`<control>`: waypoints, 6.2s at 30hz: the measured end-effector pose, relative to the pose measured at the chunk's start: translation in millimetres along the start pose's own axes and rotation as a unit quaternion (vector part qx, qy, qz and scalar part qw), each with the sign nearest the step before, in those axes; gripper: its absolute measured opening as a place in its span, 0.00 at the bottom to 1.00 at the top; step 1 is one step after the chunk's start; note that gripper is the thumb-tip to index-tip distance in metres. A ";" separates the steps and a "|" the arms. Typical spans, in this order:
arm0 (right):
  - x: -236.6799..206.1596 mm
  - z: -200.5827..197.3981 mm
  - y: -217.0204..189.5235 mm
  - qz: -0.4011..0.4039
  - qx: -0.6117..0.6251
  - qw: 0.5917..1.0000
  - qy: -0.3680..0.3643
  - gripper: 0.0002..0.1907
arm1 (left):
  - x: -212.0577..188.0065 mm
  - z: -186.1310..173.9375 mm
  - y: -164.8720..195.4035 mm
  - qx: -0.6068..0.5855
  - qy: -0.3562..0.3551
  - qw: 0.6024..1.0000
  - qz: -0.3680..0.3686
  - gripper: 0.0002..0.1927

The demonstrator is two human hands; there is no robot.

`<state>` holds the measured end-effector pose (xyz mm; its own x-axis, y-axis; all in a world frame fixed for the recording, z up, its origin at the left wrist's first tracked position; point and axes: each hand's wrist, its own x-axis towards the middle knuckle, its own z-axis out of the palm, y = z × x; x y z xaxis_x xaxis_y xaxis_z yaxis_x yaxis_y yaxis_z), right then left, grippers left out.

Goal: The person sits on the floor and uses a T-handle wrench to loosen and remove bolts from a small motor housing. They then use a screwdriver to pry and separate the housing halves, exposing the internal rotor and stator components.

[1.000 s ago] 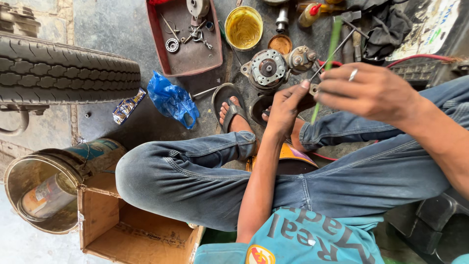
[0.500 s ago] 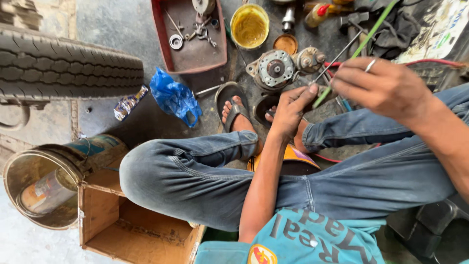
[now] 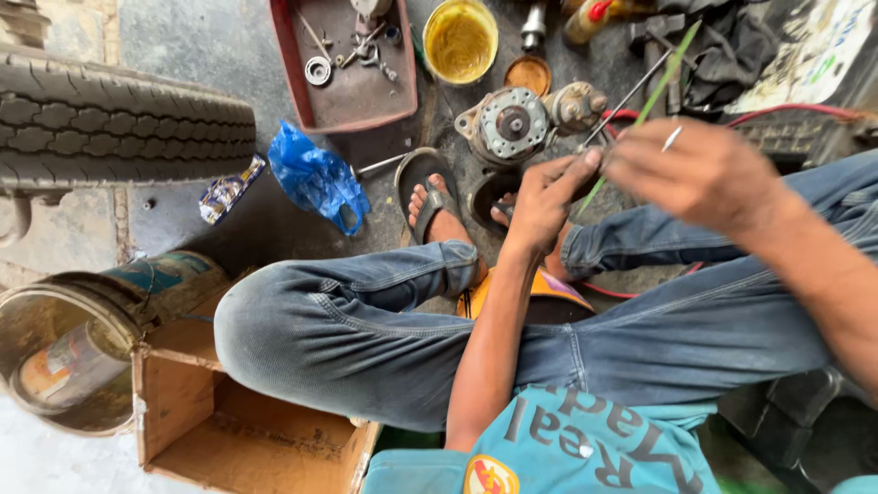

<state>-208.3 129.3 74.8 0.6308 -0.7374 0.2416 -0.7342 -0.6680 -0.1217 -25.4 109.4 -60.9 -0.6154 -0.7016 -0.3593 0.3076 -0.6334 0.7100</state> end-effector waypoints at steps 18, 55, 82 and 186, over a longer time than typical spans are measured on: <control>9.4 -13.0 1.7 0.047 0.019 0.998 -0.025 0.18 | -1.1 -5.4 -14.2 0.056 0.059 0.996 0.045 0.17; 26.0 -25.5 9.7 -0.091 -0.031 0.995 0.000 0.14 | 1.4 -3.2 -15.2 0.025 0.024 0.999 0.030 0.21; 14.5 -19.7 12.5 -0.054 -0.043 0.996 -0.059 0.18 | 11.9 -24.0 -36.7 0.108 -0.005 0.993 0.055 0.20; 7.0 -12.7 20.6 0.018 0.011 0.999 -0.039 0.20 | 16.4 -23.5 -32.7 0.094 -0.002 0.994 0.058 0.20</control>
<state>-222.2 111.7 86.2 0.6216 -0.7665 0.1612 -0.7520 -0.6416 -0.1509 -28.5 110.9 -104.2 -0.5875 -0.7642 -0.2661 0.2359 -0.4763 0.8471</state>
